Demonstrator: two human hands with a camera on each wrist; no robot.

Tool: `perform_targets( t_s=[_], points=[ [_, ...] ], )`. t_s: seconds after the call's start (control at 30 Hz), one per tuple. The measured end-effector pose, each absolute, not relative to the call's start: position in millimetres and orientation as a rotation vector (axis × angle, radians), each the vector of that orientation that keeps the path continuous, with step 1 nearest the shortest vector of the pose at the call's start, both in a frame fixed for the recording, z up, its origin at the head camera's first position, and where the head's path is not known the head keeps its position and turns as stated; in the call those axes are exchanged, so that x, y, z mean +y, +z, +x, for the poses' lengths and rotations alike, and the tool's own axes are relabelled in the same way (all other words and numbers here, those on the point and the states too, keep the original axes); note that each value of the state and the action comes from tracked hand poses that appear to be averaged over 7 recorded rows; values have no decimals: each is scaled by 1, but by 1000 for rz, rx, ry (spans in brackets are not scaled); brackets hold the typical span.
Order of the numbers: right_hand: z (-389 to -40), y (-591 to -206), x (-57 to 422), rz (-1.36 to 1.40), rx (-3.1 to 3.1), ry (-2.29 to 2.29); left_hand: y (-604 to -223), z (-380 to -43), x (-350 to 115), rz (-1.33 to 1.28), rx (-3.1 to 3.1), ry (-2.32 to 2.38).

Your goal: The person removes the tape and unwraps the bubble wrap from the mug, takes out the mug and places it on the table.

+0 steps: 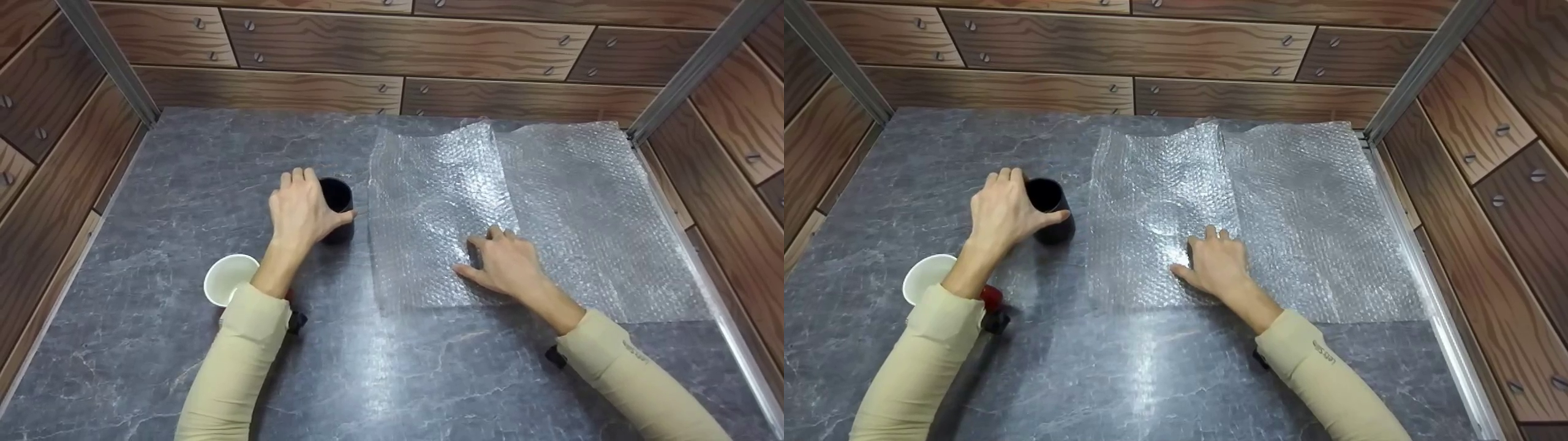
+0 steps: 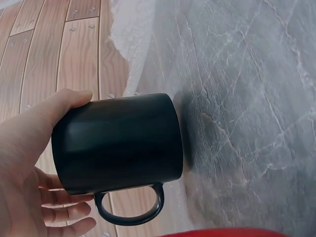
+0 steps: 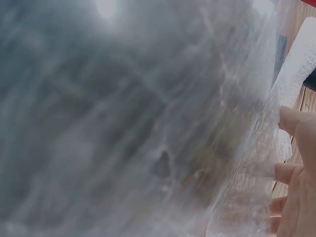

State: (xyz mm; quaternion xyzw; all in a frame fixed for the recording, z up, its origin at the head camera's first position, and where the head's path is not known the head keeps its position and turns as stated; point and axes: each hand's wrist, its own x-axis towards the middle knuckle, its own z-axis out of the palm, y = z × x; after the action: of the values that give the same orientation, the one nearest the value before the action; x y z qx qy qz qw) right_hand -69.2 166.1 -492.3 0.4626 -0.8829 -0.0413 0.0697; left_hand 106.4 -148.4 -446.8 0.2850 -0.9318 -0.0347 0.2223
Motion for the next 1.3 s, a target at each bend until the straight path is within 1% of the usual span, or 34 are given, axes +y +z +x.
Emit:
perform_targets(
  t_s=[0.9, 1.3],
  points=[
    [-62, -491, 145, 1372, -2661, -131, -450, 104, -139, 927, -2602, -164],
    [-67, -487, 148, 1399, -2645, -44, -446, 107, -137, 931, -2627, -128]
  ],
)
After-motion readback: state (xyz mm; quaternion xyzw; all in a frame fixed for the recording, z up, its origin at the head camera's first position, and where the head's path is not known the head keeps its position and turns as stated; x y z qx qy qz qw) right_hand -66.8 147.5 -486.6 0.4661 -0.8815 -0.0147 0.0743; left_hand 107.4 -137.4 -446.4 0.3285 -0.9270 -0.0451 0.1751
